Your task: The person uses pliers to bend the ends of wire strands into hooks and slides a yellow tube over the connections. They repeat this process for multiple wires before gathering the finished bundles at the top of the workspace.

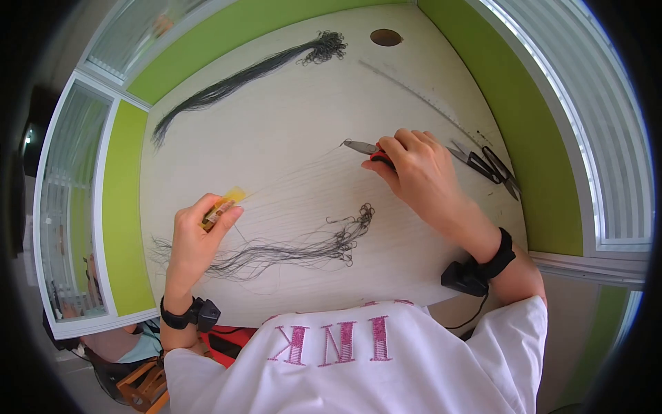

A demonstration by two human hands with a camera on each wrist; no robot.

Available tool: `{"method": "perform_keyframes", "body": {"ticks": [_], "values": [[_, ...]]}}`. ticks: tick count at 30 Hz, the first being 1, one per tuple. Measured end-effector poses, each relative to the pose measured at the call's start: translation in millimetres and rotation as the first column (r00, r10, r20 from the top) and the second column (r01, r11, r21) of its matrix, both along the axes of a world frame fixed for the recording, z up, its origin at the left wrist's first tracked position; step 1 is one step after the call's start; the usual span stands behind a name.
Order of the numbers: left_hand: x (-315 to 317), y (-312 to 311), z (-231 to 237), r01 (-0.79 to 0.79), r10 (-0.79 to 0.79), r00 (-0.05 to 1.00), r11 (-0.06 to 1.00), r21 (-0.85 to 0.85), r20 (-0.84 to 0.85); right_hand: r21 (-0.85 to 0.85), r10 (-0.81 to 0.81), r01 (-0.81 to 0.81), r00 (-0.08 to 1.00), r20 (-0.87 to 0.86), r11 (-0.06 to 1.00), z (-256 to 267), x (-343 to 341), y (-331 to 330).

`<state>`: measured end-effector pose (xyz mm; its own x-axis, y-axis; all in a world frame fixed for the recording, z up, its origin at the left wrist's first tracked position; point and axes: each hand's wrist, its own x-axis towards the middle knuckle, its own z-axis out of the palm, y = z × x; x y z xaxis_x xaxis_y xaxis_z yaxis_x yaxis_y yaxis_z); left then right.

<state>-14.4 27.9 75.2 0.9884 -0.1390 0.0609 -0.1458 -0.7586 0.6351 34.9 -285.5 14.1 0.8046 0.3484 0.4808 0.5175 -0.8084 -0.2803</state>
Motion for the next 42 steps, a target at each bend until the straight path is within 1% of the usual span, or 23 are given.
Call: {"method": "perform_keyframes", "body": {"ticks": [2, 4, 5, 7, 8, 10, 11, 13, 17, 19, 20, 22, 26, 28, 29, 31, 32, 34, 35, 37, 38, 40, 42], "values": [[7, 24, 11, -0.011, 0.012, 0.999, 0.999, 0.039, -0.033, 0.014, -0.039, 0.04, 0.998, -0.049, 0.999, -4, 6, -5], [18, 59, 16, -0.144, 0.12, 0.961, 0.986, -0.079, -0.247, -0.058, -0.081, 0.079, 0.996, -0.029, 0.995, -11, 13, -10], [25, 75, 18, -0.134, 0.115, 0.964, 0.989, -0.064, -0.241, -0.06, -0.105, 0.101, 0.992, -0.063, 0.993, -12, 14, -12], [42, 108, 21, -0.281, 0.238, 0.926, 0.953, -0.113, -0.294, -0.057, -0.128, 0.125, 0.99, -0.057, 0.991, -15, 17, -13], [50, 125, 18, -0.275, 0.235, 0.928, 0.956, -0.106, -0.288, -0.069, -0.143, 0.139, 0.988, -0.056, 0.988, -16, 18, -14], [67, 158, 8, -0.369, 0.355, 0.904, 0.929, -0.017, -0.239, -0.087, -0.165, 0.159, 0.983, -0.074, 0.983, -16, 22, -15], [73, 172, 0, -0.368, 0.355, 0.905, 0.93, -0.014, -0.232, -0.114, -0.179, 0.168, 0.979, -0.094, 0.979, -16, 23, -16], [81, 203, -11, -0.431, 0.44, 0.879, 0.898, 0.089, -0.182, -0.101, -0.195, 0.187, 0.978, -0.071, 0.977, -17, 24, -16], [79, 247, -25, -0.41, 0.427, 0.896, 0.901, 0.14, -0.123, -0.118, -0.239, 0.232, 0.97, -0.046, 0.966, -18, 27, -13], [78, 252, -26, -0.423, 0.438, 0.899, 0.85, 0.313, 0.026, -0.138, -0.206, 0.204, 0.979, -0.005, 0.969, -21, 31, -12], [75, 253, -27, -0.424, 0.44, 0.898, 0.85, 0.312, 0.021, -0.157, -0.178, 0.182, 0.983, 0.041, 0.971, -22, 33, -13], [69, 247, -22, -0.455, 0.45, 0.886, 0.789, 0.414, 0.116, -0.177, -0.18, 0.184, 0.983, 0.039, 0.967, -21, 33, -11], [65, 256, -30, -0.425, 0.372, 0.905, 0.792, 0.439, 0.206, -0.231, -0.19, 0.193, 0.981, 0.035, 0.954, -19, 31, -11], [62, 226, -21, -0.382, 0.28, 0.919, 0.809, 0.447, 0.278, -0.247, -0.201, 0.205, 0.979, 0.041, 0.947, -17, 30, -10], [61, 206, -16, -0.373, 0.271, 0.922, 0.815, 0.443, 0.276, -0.258, -0.2, 0.205, 0.979, 0.047, 0.944, -16, 29, -9], [58, 161, -11, -0.121, 0.045, 0.974, 0.933, 0.34, 0.223, -0.273, -0.206, 0.202, 0.978, 0.015, 0.941, -11, 27, -9], [60, 154, -16, -0.113, 0.04, 0.974, 0.937, 0.331, 0.222, -0.279, -0.202, 0.189, 0.979, -0.017, 0.942, -8, 25, -10], [64, 145, -22, 0.056, -0.096, 0.989, 0.948, 0.314, 0.113, -0.29, -0.216, 0.191, 0.975, -0.058, 0.938, -4, 21, -13], [66, 146, -26, 0.061, -0.101, 0.988, 0.948, 0.312, 0.115, -0.289, -0.223, 0.187, 0.97, -0.1, 0.939, -1, 20, -13], [72, 153, -40, 0.061, -0.075, 0.996, 0.972, 0.227, 0.056, -0.276, -0.224, 0.189, 0.969, -0.101, 0.942, 2, 19, -16], [73, 157, -43, 0.068, -0.083, 0.995, 0.971, 0.227, 0.059, -0.262, -0.221, 0.187, 0.97, -0.104, 0.947, 3, 19, -17], [71, 162, -47, -0.038, 0.029, 0.998, 0.98, 0.194, 0.047, -0.238, -0.185, 0.164, 0.981, -0.066, 0.957, 1, 24, -16], [66, 163, -48, -0.044, 0.034, 0.998, 0.979, 0.2, 0.053, -0.215, -0.14, 0.131, 0.99, -0.029, 0.968, -5, 32, -13]]}}
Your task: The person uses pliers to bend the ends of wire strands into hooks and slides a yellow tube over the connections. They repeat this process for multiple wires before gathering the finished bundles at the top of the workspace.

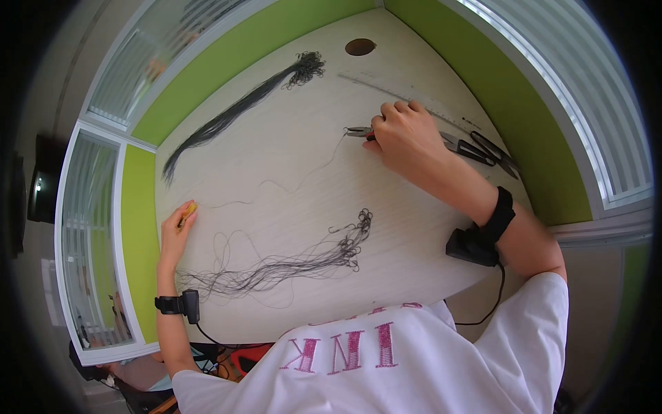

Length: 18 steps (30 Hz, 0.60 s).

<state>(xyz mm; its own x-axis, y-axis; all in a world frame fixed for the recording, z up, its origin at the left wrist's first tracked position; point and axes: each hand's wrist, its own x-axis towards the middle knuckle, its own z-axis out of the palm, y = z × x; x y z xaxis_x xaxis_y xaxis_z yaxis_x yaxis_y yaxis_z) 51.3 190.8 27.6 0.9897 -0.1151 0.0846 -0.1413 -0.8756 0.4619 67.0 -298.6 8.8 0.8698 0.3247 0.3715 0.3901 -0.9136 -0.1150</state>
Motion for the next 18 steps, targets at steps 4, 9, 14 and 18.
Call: {"method": "perform_keyframes", "body": {"ticks": [4, 9, 14, 18], "values": [[-6, 4, -3, -0.03, 0.024, 0.997, 0.997, 0.071, 0.077, -0.057, 0.037, -0.037, 0.999, -0.003, 0.998, -4, 12, 11], [-7, 13, -7, -0.156, 0.125, 0.98, 0.965, 0.21, 0.156, -0.082, -0.009, 0.006, 0.999, -0.043, 0.997, -2, 15, 11], [-11, 10, -6, -0.134, 0.013, 0.922, 0.948, 0.287, 0.387, 0.078, 0.054, -0.052, 0.998, -0.026, 0.996, 12, -4, 9], [-37, -46, 19, -0.049, 0.046, 0.974, 0.999, 0.006, 0.223, 0.126, 0.164, -0.15, 0.981, -0.104, 0.981, 25, -28, 10]]}}
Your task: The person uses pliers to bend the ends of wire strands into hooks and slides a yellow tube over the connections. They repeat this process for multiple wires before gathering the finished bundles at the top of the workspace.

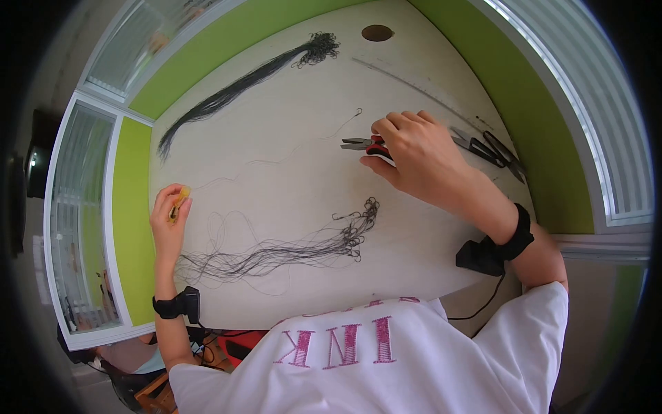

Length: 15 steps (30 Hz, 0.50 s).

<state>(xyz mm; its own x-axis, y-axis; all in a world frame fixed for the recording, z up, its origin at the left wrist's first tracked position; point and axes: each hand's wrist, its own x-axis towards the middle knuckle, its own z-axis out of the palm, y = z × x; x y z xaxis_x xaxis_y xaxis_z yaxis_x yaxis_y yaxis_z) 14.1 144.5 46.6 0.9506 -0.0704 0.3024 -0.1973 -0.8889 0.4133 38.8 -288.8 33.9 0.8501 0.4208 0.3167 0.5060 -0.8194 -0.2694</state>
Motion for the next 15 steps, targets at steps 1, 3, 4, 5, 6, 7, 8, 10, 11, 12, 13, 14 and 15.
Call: {"method": "perform_keyframes", "body": {"ticks": [1, 3, 4, 5, 6, 7, 8, 10, 11, 12, 13, 14, 15], "values": [[-6, -11, 1, 0.079, -0.089, 0.989, 0.994, -0.08, -0.12, 0.032, 0.064, -0.062, 0.997, -0.05, 0.998, 2, -7, 1], [-15, -25, -5, 0.231, -0.232, 0.967, 0.973, -0.022, -0.103, 0.047, 0.158, -0.153, 0.974, -0.161, 0.987, 7, -20, 3], [-18, -29, -7, 0.377, -0.372, 0.924, 0.924, 0.056, -0.093, 0.04, 0.154, -0.149, 0.975, -0.158, 0.988, 7, -24, 3], [-22, -31, -12, 0.381, -0.377, 0.918, 0.925, 0.008, -0.123, -0.004, 0.219, -0.222, 0.963, -0.158, 0.975, 6, -29, 3], [-28, -30, -12, 0.391, -0.387, 0.914, 0.92, 0.008, -0.122, -0.046, 0.279, -0.289, 0.947, -0.161, 0.956, 4, -34, 4], [-34, -29, -12, 0.33, -0.328, 0.927, 0.944, -0.017, -0.181, -0.07, 0.292, -0.303, 0.947, -0.134, 0.95, 2, -37, 3], [-41, -28, -11, 0.267, -0.268, 0.932, 0.963, -0.039, -0.245, -0.067, 0.277, -0.288, 0.951, -0.14, 0.955, 3, -39, 2], [-57, -21, -9, 0.227, -0.229, 0.924, 0.973, -0.042, -0.305, -0.173, 0.251, -0.286, 0.947, -0.201, 0.942, 7, -40, -1], [-63, -17, -7, 0.168, -0.171, 0.92, 0.985, -0.039, -0.353, -0.171, 0.247, -0.283, 0.947, -0.205, 0.944, 8, -39, -2], [-68, -14, -3, 0.167, -0.17, 0.92, 0.985, -0.04, -0.353, -0.148, 0.25, -0.273, 0.955, -0.157, 0.95, 9, -37, -2], [-74, -11, 2, 0.149, -0.148, 0.911, 0.988, -0.027, -0.384, -0.124, 0.256, -0.269, 0.96, -0.11, 0.955, 9, -34, 0], [-81, -10, 7, 0.129, -0.122, 0.9, 0.992, -0.013, -0.418, -0.122, 0.265, -0.279, 0.957, -0.115, 0.953, 8, -33, 3], [-83, -11, 11, 0.12, -0.115, 0.901, 0.993, -0.014, -0.418, -0.106, 0.297, -0.302, 0.953, -0.059, 0.947, 7, -31, 7]]}}
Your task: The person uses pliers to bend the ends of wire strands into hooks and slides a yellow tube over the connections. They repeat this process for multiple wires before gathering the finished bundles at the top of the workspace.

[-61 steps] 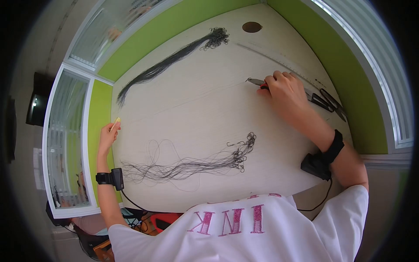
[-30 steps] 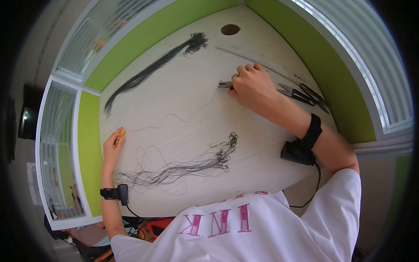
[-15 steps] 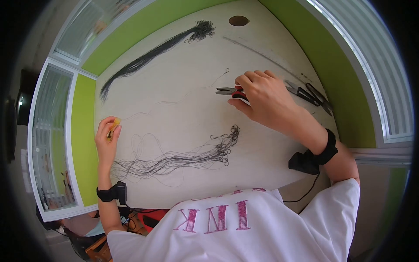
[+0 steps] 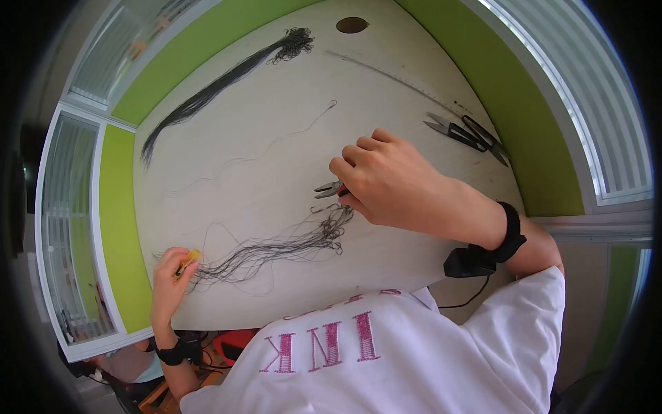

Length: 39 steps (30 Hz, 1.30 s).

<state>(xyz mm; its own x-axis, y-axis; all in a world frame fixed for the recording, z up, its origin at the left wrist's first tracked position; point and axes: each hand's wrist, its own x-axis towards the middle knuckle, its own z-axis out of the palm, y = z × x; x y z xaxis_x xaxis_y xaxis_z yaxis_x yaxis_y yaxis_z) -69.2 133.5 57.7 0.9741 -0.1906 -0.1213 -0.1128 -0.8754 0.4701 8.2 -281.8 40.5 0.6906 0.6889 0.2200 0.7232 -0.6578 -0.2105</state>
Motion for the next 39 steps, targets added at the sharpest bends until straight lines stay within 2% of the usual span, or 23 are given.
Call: {"method": "perform_keyframes", "body": {"ticks": [2, 5, 6, 8, 9, 11, 12, 13, 15, 17, 19, 20, 21, 22, 24, 26, 30, 33, 34, 35, 36, 37, 39], "values": [[1, -6, 9, -0.023, 0.006, 0.972, 0.997, 0.072, 0.235, 0.03, 0.035, -0.036, 0.998, 0.061, 0.999, -3, 7, 8], [6, -26, 27, 0.008, -0.019, 0.945, 0.999, 0.037, 0.325, 0.029, 0.102, -0.105, 0.991, 0.089, 0.994, -8, 8, 17], [9, -33, 30, 0.006, -0.019, 0.947, 0.999, 0.04, 0.32, -0.011, 0.125, -0.124, 0.987, 0.106, 0.992, -10, 8, 17], [15, -47, 34, 0.157, -0.145, 0.925, 0.988, -0.007, 0.35, -0.046, 0.151, -0.147, 0.983, 0.109, 0.988, -11, 6, 19], [18, -53, 33, 0.155, -0.143, 0.93, 0.988, -0.009, 0.34, -0.097, 0.158, -0.146, 0.979, 0.128, 0.985, -9, 5, 19], [27, -66, 30, 0.263, -0.233, 0.897, 0.964, -0.03, 0.376, -0.155, 0.168, -0.145, 0.975, 0.146, 0.977, -7, 1, 19], [33, -74, 28, 0.262, -0.229, 0.896, 0.965, -0.035, 0.38, -0.169, 0.176, -0.144, 0.966, 0.187, 0.975, -7, -1, 20], [38, -83, 27, 0.272, -0.207, 0.898, 0.955, -0.12, 0.388, -0.185, 0.185, -0.143, 0.955, 0.232, 0.972, -6, -2, 21], [48, -98, 23, 0.275, -0.17, 0.896, 0.938, -0.212, 0.409, -0.166, 0.154, -0.118, 0.962, 0.226, 0.979, -6, 1, 19], [58, -108, 11, -0.02, 0.055, 0.997, 0.818, -0.575, 0.045, -0.156, 0.143, -0.109, 0.964, 0.225, 0.982, -7, 7, 18], [68, -119, -5, -0.053, 0.091, 0.996, 0.76, -0.648, 0.025, 0.122, -0.033, -0.012, 0.931, 0.363, 0.992, -11, 9, 18], [72, -125, -14, -0.076, 0.1, 0.995, 0.708, -0.702, -0.007, 0.099, 0.006, -0.046, 0.929, 0.37, 0.994, -12, 10, 18], [75, -131, -23, -0.095, 0.132, 0.991, 0.69, -0.717, -0.005, 0.177, -0.064, -0.006, 0.919, 0.389, 0.984, -13, 10, 18], [78, -137, -31, -0.1, 0.087, 0.995, 0.648, -0.755, -0.058, 0.258, -0.137, 0.034, 0.908, 0.396, 0.966, -14, 10, 18], [75, -147, -37, -0.12, 0.05, 0.992, 0.593, -0.796, -0.113, 0.257, -0.117, 0.012, 0.911, 0.395, 0.966, -15, 7, 19], [70, -156, -34, -0.156, -0.091, 0.958, 0.632, -0.759, -0.273, 0.268, -0.13, 0.023, 0.912, 0.388, 0.963, -19, 7, 19], [64, -166, -48, -0.144, -0.073, 0.967, 0.634, -0.76, -0.244, 0.275, -0.144, 0.048, 0.93, 0.337, 0.96, -27, 5, 20], [62, -175, -44, -0.117, 0.023, 0.991, 0.656, -0.745, -0.135, 0.279, -0.133, 0.049, 0.947, 0.291, 0.959, -29, 4, 23], [59, -178, -43, 0.131, -0.059, 0.99, 0.75, -0.649, 0.131, 0.268, -0.113, 0.041, 0.959, 0.258, 0.962, -29, 2, 23], [56, -181, -43, 0.349, -0.174, 0.912, 0.804, -0.482, 0.371, 0.258, -0.093, 0.034, 0.971, 0.222, 0.966, -30, 0, 24], [55, -186, -48, 0.467, -0.23, 0.831, 0.784, -0.41, 0.507, 0.259, -0.099, 0.041, 0.972, 0.213, 0.965, -31, -2, 24], [53, -188, -49, 0.468, -0.234, 0.833, 0.782, -0.412, 0.502, 0.324, -0.115, 0.054, 0.978, 0.172, 0.944, -32, -1, 25], [47, -190, -50, 0.586, -0.385, 0.746, 0.767, -0.262, 0.543, 0.389, -0.131, 0.07, 0.983, 0.13, 0.918, -32, 1, 24]]}}
